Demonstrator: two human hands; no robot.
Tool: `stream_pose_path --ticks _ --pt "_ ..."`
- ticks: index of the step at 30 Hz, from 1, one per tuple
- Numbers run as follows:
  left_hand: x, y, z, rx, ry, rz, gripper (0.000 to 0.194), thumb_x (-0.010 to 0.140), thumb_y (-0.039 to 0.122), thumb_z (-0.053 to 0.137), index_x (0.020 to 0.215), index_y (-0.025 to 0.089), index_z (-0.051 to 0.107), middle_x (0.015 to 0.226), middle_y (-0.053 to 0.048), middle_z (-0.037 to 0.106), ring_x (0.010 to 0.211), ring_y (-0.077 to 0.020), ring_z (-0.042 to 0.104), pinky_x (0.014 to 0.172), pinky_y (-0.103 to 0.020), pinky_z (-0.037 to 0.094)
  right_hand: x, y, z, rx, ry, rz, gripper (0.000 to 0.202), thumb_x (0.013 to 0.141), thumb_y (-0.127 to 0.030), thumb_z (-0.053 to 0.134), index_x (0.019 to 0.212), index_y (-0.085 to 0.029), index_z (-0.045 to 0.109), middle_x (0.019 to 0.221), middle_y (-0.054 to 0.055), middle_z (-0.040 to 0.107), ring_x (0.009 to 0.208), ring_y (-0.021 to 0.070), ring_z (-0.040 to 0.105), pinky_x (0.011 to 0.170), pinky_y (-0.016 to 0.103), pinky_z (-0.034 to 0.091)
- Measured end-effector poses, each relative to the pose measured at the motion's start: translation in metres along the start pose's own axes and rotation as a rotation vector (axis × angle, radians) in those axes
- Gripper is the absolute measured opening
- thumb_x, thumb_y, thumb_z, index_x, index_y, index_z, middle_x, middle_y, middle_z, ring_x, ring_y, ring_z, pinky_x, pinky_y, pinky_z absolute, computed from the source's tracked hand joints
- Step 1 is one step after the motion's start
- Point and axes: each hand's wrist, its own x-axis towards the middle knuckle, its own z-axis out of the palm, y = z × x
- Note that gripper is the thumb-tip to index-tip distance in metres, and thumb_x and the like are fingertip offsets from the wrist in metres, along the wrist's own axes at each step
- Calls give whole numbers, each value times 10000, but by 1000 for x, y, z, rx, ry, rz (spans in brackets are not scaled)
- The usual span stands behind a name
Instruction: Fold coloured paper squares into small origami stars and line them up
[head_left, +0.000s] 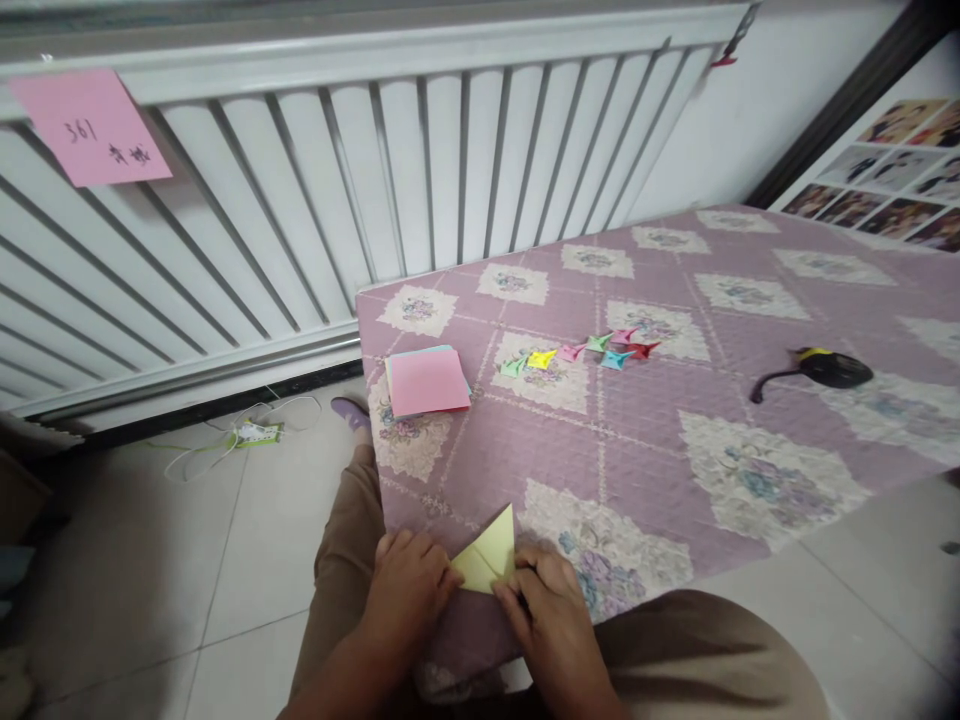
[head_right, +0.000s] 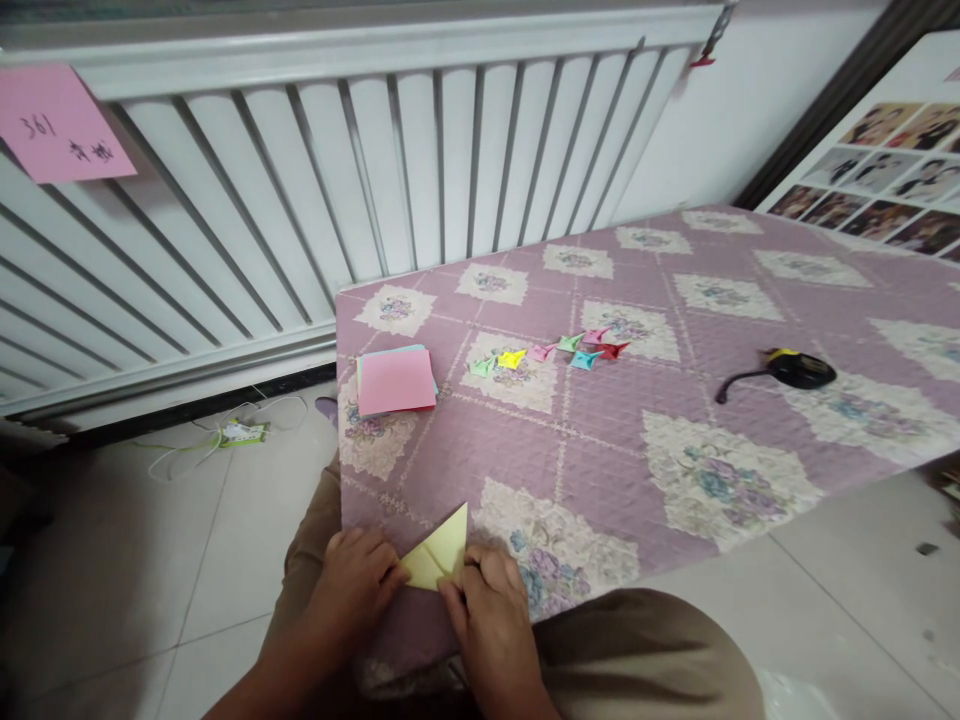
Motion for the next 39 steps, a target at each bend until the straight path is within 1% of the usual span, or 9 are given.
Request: stream_pose_path --ticks 4,7,10,17,20,26,29,36,39 --pt "0 -2 -3 -38 -27 -5 160 886 314 587 784 201 636 872 -20 637 894 -236 548 843 -417 346 1 -1 0 -25 45 -6 133 867 -218 529 745 -222 581 907 58 581 886 230 531 806 409 452" --pt "0 -2 -4 -53 -31 -11 165 893 309 580 780 201 635 875 -14 639 897 -225 550 850 -411 344 3 -2 0 -44 51 -17 149 874 -217 527 732 -217 574 894 54 579 866 224 531 785 392 451" --pt "2 -2 -4 -24 -40 -6 167 896 312 575 787 201 638 883 -18 645 904 -239 551 848 -431 350 5 -3 0 -59 59 -28 171 881 -216 518 717 -212 567 877 55 572 846 221 529 773 385 447" --pt "8 -1 -7 51 -103 26 161 891 317 580 820 195 657 905 -32 660 914 -268 563 857 -478 369 7 -4 1 -104 97 -30 234 895 -256 506 668 -210 542 832 53 552 794 214 523 743 367 436" --pt "7 -1 -6 61 -92 30 165 886 321 585 808 197 660 890 -32 661 902 -269 567 844 -479 380 7 -4 0 -117 103 -32 226 891 -257 511 673 -209 548 842 58 551 801 217 526 742 362 432" --pt "6 -3 0 89 -29 48 163 877 322 595 788 199 655 856 -34 655 870 -259 568 826 -464 393 9 -6 0 -152 87 -28 211 879 -245 528 674 -204 558 835 66 545 793 226 519 742 372 431" --pt "6 -4 0 109 -20 57 175 881 336 590 791 199 650 850 -36 654 861 -260 568 823 -469 394 10 -6 0 -162 81 -28 215 880 -246 525 672 -203 559 834 73 544 795 233 513 733 375 430" --pt "6 -5 3 136 9 89 199 884 361 587 787 198 645 829 -38 649 829 -248 568 815 -452 386 11 -5 1 -201 42 -10 211 857 -236 554 649 -213 526 828 71 548 826 250 507 759 396 425" --pt "7 -6 4 145 24 99 210 887 373 583 789 199 648 821 -42 647 830 -242 568 818 -438 378 12 -6 0 -199 21 5 218 853 -227 561 641 -215 512 803 59 541 802 238 499 747 388 425"
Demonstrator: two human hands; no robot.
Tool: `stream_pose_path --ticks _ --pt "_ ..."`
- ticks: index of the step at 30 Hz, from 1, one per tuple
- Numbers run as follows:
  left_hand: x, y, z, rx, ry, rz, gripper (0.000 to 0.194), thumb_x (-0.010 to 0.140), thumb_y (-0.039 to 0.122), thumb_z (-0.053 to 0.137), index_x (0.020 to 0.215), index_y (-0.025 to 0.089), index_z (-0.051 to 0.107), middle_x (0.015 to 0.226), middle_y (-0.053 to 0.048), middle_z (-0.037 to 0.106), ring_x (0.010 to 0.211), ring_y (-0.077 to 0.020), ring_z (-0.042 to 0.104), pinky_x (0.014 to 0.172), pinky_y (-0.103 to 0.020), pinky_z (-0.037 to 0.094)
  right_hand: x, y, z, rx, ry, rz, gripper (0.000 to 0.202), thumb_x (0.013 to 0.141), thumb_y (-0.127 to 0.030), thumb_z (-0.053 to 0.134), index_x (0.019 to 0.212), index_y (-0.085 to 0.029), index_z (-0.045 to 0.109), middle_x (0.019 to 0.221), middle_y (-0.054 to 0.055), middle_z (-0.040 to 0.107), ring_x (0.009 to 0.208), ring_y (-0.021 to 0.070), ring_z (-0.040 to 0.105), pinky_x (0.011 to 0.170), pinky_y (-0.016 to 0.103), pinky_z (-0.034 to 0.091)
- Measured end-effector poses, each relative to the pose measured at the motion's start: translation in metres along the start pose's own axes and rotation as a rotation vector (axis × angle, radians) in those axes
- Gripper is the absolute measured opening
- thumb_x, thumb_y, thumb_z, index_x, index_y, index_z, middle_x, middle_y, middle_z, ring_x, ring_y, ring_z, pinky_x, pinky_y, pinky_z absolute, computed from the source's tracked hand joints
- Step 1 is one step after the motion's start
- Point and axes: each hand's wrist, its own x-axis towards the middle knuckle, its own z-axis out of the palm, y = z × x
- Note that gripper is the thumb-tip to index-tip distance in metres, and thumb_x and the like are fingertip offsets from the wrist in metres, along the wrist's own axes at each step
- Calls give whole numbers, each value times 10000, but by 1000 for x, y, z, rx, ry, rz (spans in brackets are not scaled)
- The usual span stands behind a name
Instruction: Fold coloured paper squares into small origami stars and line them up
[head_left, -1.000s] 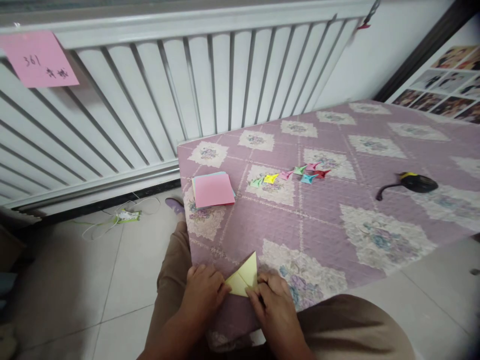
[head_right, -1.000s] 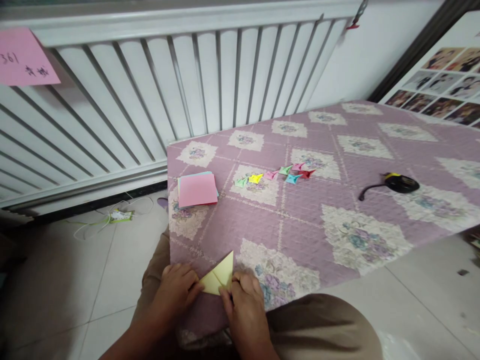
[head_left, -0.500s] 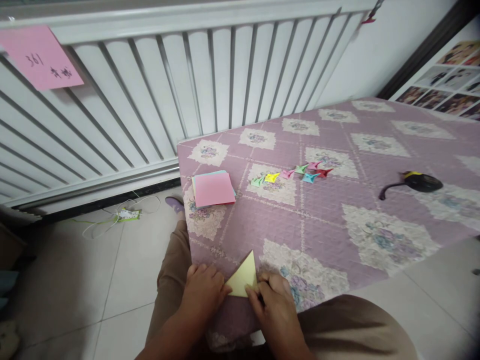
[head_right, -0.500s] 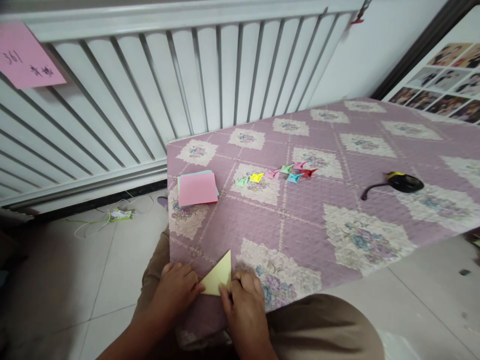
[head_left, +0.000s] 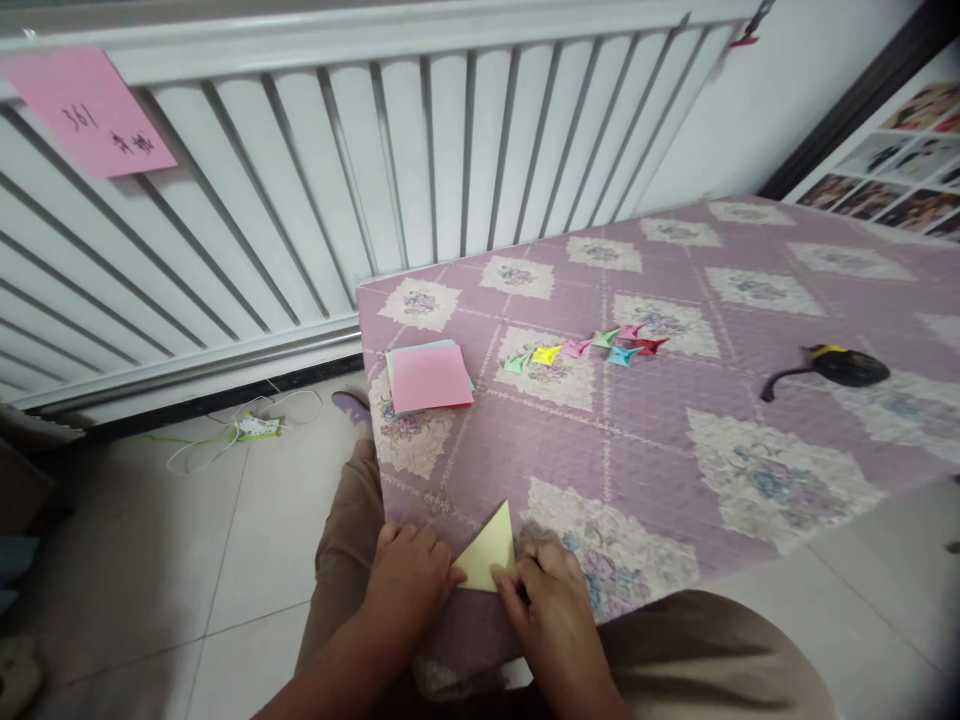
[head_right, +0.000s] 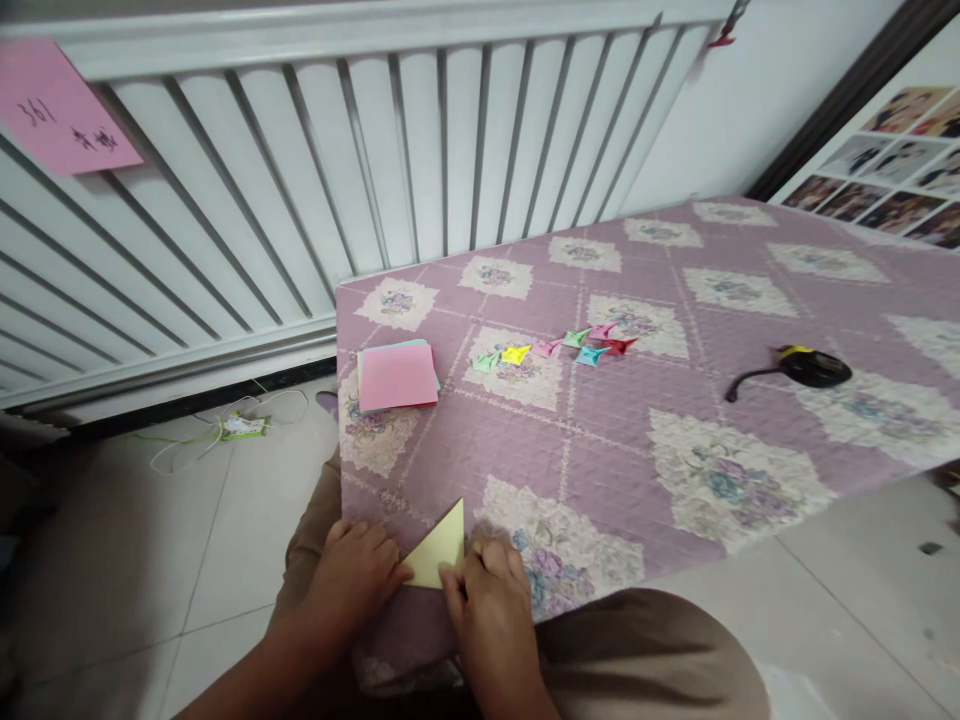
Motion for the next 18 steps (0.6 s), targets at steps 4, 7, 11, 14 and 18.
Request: stream_pose_path --ticks 4,7,11,14,18 --pt "1 -1 0 6 3 16 209 883 371 591 786 196 651 820 -42 647 837 -244 573 832 -441 370 2 -1 -2 7 -29 13 202 850 -220 574 655 -207 521 759 40 518 759 220 490 741 391 420" --pt "1 -2 0 3 0 28 211 880 371 597 781 192 650 813 -40 647 838 -242 576 842 -440 367 2 -1 -1 9 -44 22 205 848 -221 581 652 -204 523 758 42 515 763 221 488 738 387 420" --pt "2 -2 -3 14 -7 44 223 891 370 579 781 190 650 808 -43 647 825 -238 576 834 -431 375 1 0 0 -6 -44 26 216 863 -245 561 653 -208 529 757 46 519 770 227 493 745 390 417" --pt "3 -1 -5 21 -12 57 228 896 368 569 786 187 652 807 -48 646 815 -234 574 817 -421 383 2 0 0 -16 -38 25 240 878 -267 536 645 -214 528 746 43 518 753 224 493 736 390 413" --pt "3 -2 -5 14 -12 69 215 885 363 586 776 189 650 813 -44 649 813 -239 575 803 -426 388 3 -1 -1 -14 -19 28 276 882 -287 529 614 -221 514 720 36 506 736 220 494 709 371 410"
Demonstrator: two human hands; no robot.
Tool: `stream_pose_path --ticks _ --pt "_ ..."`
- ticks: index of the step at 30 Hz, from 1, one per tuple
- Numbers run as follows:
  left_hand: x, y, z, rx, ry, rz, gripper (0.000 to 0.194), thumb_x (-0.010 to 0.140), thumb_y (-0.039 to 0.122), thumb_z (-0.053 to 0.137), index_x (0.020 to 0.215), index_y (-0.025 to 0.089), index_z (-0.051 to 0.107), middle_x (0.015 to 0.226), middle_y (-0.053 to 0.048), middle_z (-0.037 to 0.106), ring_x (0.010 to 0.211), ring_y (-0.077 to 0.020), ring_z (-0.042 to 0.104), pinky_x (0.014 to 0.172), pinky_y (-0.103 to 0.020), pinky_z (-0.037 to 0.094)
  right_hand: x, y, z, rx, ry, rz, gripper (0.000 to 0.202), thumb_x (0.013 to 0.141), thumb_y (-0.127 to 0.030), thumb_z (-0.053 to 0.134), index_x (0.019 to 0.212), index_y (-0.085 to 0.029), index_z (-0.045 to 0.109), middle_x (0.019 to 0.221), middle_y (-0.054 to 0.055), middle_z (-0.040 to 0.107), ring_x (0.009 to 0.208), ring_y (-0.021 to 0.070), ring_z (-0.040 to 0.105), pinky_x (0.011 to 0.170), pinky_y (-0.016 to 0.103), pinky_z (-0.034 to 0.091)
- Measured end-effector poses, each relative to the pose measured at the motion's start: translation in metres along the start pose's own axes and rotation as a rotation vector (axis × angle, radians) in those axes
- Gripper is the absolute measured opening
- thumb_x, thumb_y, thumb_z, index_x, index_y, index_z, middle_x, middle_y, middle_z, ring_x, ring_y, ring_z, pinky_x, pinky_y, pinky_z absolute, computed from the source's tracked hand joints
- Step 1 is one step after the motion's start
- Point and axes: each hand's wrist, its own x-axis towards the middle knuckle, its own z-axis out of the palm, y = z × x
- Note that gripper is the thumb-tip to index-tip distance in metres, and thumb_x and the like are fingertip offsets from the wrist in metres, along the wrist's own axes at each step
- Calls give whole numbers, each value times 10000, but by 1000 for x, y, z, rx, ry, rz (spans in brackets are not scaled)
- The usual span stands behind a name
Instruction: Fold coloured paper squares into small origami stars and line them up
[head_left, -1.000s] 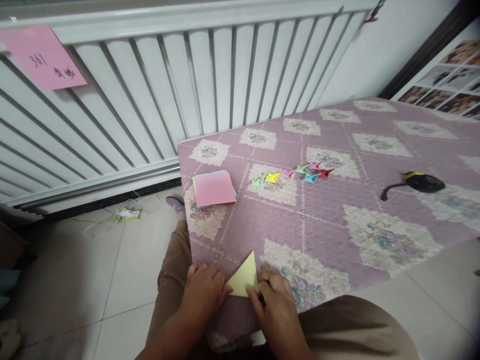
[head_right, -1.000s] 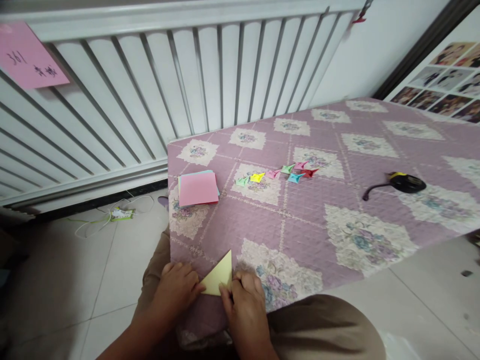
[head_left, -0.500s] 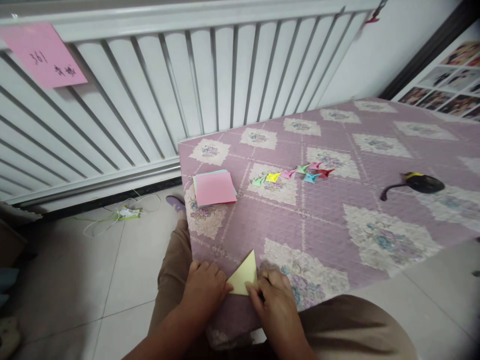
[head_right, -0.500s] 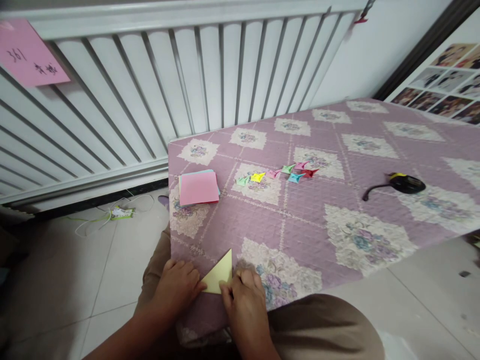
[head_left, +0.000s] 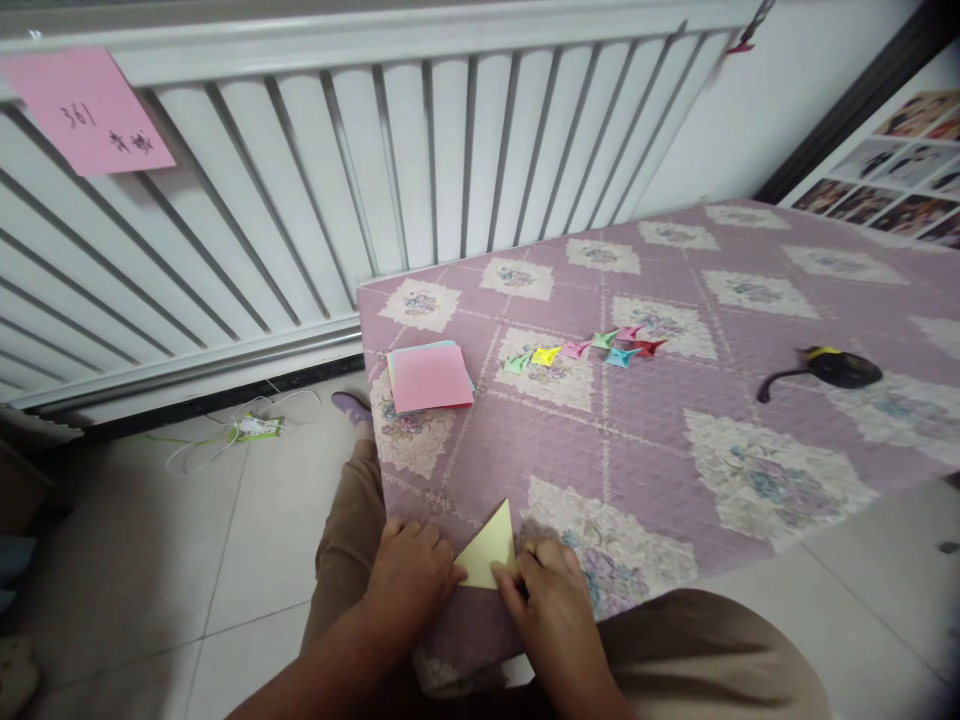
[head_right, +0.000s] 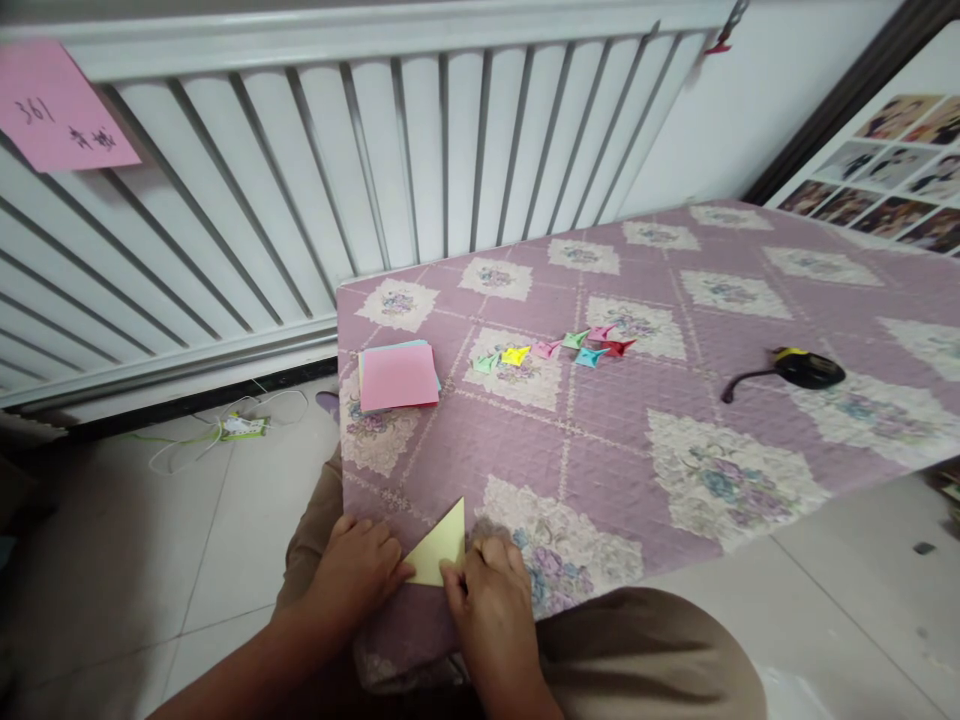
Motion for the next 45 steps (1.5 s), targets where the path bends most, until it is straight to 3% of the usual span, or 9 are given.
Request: stream_pose_path --ticks 23,27,29,33,35,40,45 --pt "-1 0 4 3 43 5 216 873 368 603 756 192 646 798 -35 646 817 -243 577 818 -426 368 0 1 1 8 33 -29 226 840 -213 559 620 -226 512 735 26 516 734 205 496 713 359 410" --pt "-3 -1 5 2 98 6 203 885 365 587 775 199 624 808 -29 631 820 -238 564 798 -402 365 -1 3 0 21 33 -20 194 827 -222 577 647 -227 505 726 17 514 726 202 500 694 347 412" --pt "-3 -2 5 -2 163 62 158 908 346 561 858 210 625 882 -28 640 859 -229 557 812 -386 356 -2 4 0 25 25 -24 165 825 -224 583 678 -226 507 717 9 511 715 196 501 690 343 415" --pt "-2 -5 2 -1 249 416 221 977 294 453 1166 267 564 1217 -29 596 1120 -205 492 908 -348 312 -4 7 2 38 5 -17 157 833 -215 580 694 -224 509 723 8 519 725 195 512 695 342 427" --pt "-2 -6 0 17 245 519 259 989 271 427 1225 261 534 1280 -31 568 1188 -193 454 930 -337 298 -4 9 2 57 7 -24 143 839 -200 567 705 -224 521 753 15 540 751 197 526 707 342 437" --pt "0 -7 -1 48 202 532 261 982 257 443 1220 252 549 1298 -35 561 1179 -196 462 927 -352 306 -11 9 1 94 94 -82 146 872 -163 476 803 -223 591 863 39 608 818 193 566 758 341 458" --pt "2 -7 0 43 184 529 279 986 282 430 1243 262 538 1305 -30 558 1165 -194 470 922 -345 318 -31 -1 5 -19 174 -220 261 895 -179 440 1097 -214 602 1033 45 675 988 216 590 906 373 387"
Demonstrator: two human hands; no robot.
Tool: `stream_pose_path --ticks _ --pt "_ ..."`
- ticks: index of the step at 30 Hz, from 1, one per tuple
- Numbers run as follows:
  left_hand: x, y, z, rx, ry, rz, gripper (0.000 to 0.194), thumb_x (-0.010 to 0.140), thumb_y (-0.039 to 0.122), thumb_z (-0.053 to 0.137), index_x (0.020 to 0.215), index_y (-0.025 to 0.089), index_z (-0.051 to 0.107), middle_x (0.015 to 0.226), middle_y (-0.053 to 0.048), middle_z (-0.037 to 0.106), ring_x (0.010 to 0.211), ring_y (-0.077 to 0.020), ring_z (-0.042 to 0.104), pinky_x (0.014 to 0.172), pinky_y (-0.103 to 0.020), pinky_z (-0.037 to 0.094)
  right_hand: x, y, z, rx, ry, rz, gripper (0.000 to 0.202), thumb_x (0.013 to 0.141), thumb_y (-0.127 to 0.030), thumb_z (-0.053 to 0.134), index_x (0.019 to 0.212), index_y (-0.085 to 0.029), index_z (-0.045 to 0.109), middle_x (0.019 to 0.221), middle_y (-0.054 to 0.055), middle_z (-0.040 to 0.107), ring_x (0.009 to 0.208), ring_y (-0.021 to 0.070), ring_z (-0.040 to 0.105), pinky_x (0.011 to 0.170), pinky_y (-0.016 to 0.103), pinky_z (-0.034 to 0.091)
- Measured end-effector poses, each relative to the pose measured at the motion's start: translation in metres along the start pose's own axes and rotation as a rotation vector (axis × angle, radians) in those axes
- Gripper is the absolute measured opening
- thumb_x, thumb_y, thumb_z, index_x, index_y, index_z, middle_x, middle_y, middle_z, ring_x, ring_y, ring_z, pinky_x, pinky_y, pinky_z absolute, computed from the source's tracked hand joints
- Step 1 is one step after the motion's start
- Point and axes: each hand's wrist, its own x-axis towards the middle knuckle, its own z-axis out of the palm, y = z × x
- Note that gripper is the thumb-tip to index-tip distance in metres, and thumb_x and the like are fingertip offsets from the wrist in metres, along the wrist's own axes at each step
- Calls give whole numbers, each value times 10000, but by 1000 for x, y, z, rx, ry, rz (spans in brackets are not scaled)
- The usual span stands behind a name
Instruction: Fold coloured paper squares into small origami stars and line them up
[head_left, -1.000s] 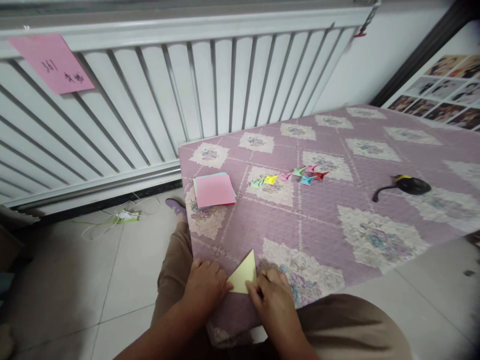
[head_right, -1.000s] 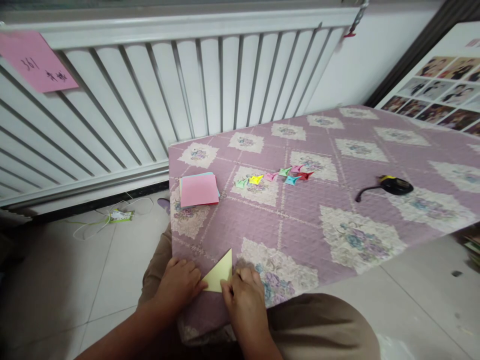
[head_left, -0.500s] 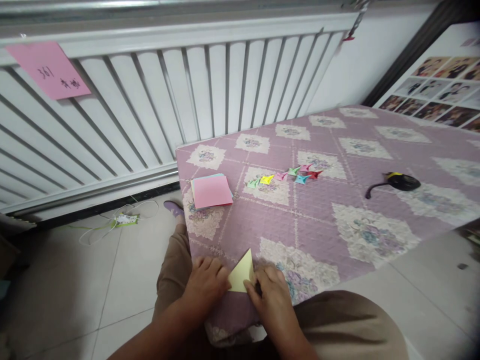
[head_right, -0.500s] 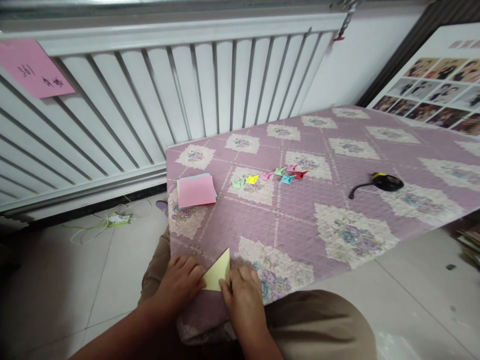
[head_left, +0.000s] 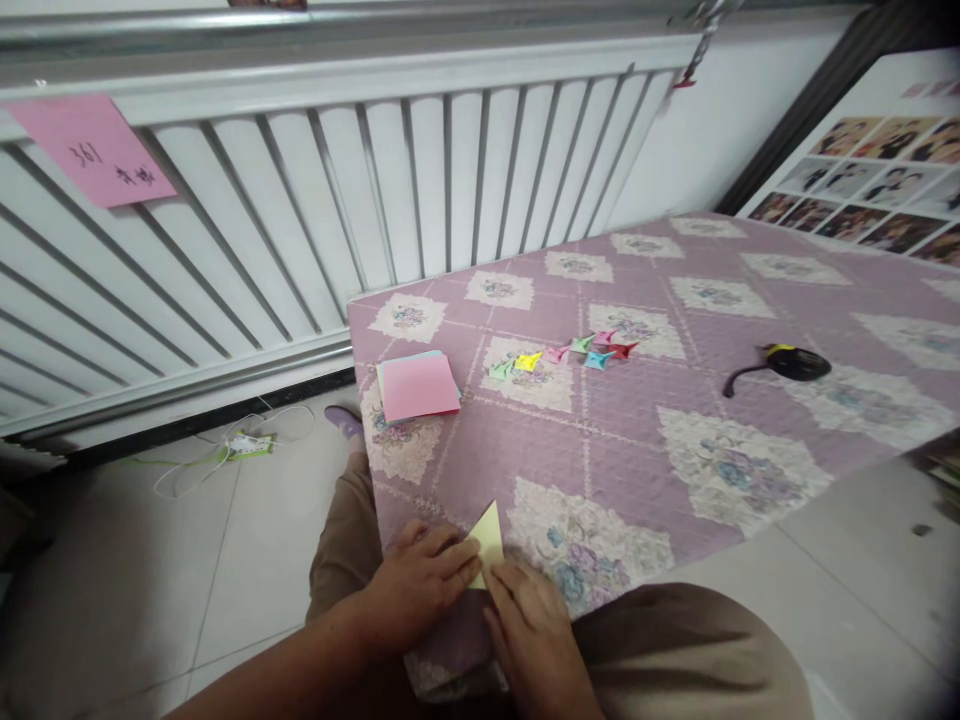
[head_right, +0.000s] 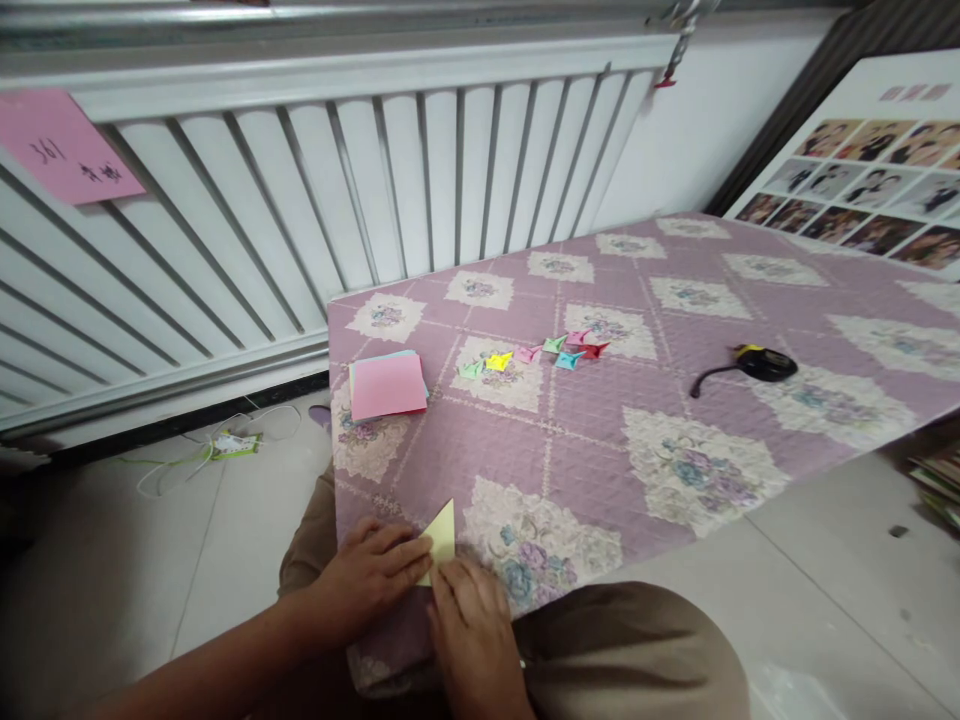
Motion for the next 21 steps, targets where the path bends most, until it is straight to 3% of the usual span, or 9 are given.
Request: stream_pose_path --ticks 4,10,16,21 --pt "-2 -2 2 -10 -13 -7 302 981 306 440 1271 272 518 1325 -26 546 1182 -197 457 945 -352 310 -13 -2 -4 -102 -49 -97 321 877 -258 498 1184 -211 581 1155 31 670 1058 222 580 958 386 309" --pt "-11 -12 0 -33 -92 1 356 974 273 429 1327 299 464 1397 -27 484 1262 -226 383 1024 -416 251 -23 14 -14 -222 -117 -183 424 819 -330 563 1231 -226 564 1243 17 633 1093 248 557 955 421 288" --pt "-17 -17 0 -21 -112 50 445 942 278 486 1369 369 398 1466 -15 389 1296 -283 325 1047 -513 204 -30 21 -19 -213 -98 -185 396 825 -341 561 1209 -243 576 1216 24 649 1071 249 575 941 424 285" --pt "-16 -13 -1 -8 -110 78 535 892 316 576 1378 411 372 1478 -58 348 1272 -337 338 1016 -569 243 -22 15 -19 -213 -80 -134 340 859 -369 530 1157 -220 598 1169 34 670 1053 255 578 986 455 245"
